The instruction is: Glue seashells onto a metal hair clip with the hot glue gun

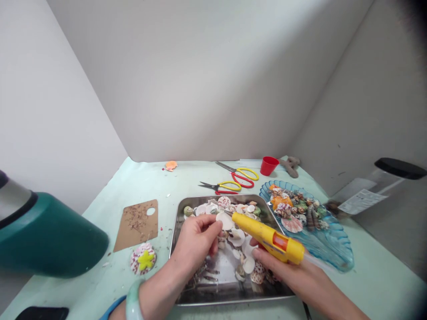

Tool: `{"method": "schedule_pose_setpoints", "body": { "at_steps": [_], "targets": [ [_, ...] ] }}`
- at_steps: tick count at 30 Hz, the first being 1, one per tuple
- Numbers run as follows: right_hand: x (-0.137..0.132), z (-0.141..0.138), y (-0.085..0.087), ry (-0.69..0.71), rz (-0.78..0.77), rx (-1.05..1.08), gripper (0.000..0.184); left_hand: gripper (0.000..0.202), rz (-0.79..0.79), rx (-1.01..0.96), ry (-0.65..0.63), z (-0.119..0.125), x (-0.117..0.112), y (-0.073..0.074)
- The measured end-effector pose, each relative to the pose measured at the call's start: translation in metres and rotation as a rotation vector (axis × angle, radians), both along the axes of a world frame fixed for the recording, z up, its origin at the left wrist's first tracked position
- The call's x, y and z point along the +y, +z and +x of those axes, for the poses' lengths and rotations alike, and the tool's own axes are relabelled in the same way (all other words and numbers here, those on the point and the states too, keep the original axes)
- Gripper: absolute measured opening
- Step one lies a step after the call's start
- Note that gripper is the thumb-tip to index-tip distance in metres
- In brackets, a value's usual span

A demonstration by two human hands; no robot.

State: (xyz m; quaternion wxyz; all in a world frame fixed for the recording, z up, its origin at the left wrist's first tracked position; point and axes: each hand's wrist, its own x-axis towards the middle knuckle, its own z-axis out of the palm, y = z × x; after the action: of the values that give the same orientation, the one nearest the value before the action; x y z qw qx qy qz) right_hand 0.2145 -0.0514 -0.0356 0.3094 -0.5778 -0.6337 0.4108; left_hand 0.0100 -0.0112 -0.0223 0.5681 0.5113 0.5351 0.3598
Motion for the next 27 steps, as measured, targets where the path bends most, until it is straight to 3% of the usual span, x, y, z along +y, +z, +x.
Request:
{"method": "schedule_pose_setpoints", "body": {
  "at_steps": [16,27],
  "targets": [
    [0.0003,0.0017,-0.0094,0.006,0.063,-0.019,0.026,0.026,-0.015,-0.013,-0.036,0.0022,-0.0008,0.0013],
    [0.0008,0.0025,-0.0075,0.000,0.033,0.029,0.026,0.026,-0.005,-0.054,0.048,-0.0014,0.0010,0.0009]
  ]
}}
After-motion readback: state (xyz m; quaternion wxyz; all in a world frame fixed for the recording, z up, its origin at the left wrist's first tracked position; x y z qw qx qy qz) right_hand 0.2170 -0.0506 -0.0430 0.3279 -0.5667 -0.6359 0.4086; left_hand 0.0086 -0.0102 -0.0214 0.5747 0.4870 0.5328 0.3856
